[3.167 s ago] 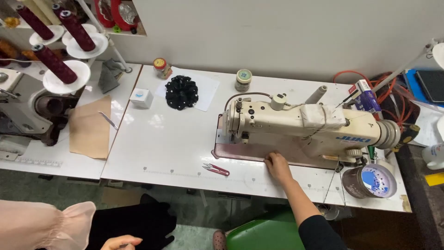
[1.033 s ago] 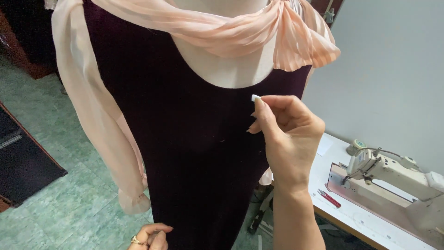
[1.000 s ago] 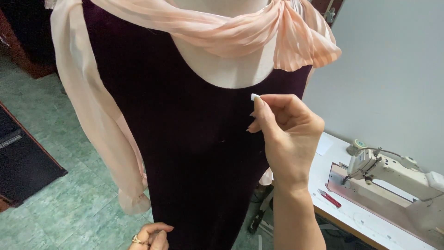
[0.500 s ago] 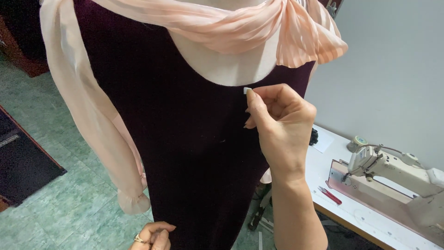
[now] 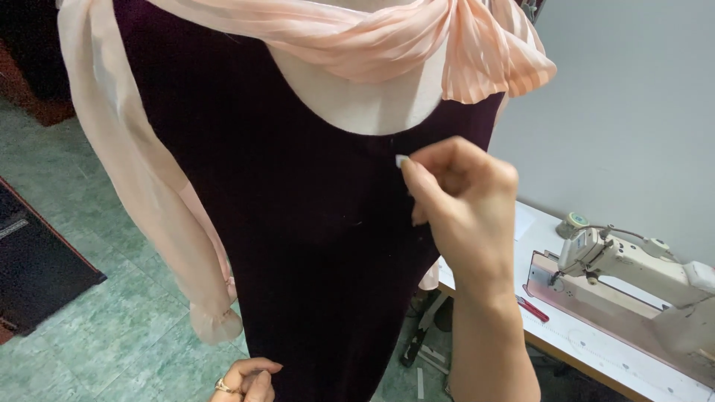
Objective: The person measures the waist of a dark dress on a mannequin using a measuring tape. They then adjust a light pink scarf draped over the mannequin's shoulders, securing it with a decorative brooch and pinning the fabric in place.
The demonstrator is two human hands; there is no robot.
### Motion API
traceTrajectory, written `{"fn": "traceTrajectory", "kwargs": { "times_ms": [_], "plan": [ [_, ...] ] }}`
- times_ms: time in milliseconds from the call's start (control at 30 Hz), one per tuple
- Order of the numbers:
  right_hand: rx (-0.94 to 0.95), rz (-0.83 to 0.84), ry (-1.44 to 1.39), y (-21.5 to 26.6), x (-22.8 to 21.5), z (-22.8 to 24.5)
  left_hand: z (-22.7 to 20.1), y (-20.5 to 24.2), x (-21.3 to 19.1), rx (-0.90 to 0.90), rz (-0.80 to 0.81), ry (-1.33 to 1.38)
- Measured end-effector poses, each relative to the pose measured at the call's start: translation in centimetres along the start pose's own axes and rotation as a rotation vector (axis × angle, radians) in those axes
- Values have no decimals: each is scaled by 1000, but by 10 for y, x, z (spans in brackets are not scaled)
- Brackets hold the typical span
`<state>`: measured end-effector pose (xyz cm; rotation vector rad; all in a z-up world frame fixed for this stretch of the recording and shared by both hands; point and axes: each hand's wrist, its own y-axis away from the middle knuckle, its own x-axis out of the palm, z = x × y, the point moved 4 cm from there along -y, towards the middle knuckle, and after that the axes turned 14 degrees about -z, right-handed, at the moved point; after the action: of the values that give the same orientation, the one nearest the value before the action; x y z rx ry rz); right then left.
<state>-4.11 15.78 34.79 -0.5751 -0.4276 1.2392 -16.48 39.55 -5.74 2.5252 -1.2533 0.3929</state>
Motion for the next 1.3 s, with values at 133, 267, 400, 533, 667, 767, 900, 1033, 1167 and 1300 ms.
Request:
{"fn": "traceTrajectory", "kwargs": {
  "times_ms": [133,267,400,533,667,767,900,1033,1167,1300],
  "plan": [
    [58,-99,-111,19,-18,-17,-13,10,9,85,-178,-167],
    [50,-155,-104,27,-17,-26,-6,7,3,72,-130,-105],
    [63,-125,-165,26,-8,-25,8,0,-4,45,38,-42],
    [28,-85,-157,21,-2,-18,-2,5,0,66,-6,-125],
    [-6,-58,-135,18,-1,-16,-1,6,2,110,-20,-107],
    [-10,-50,-103,17,1,-15,-5,10,8,89,6,-85],
    [-23,-45,-62,15,3,-12,-12,16,14,90,-78,-89],
    [-36,-62,-48,11,6,-11,-8,17,13,84,-114,-88],
    [-47,-59,-42,13,2,-12,-2,12,9,26,34,-58],
    [8,-2,2,24,-12,-17,-9,14,12,44,-45,-109]
  ]
}}
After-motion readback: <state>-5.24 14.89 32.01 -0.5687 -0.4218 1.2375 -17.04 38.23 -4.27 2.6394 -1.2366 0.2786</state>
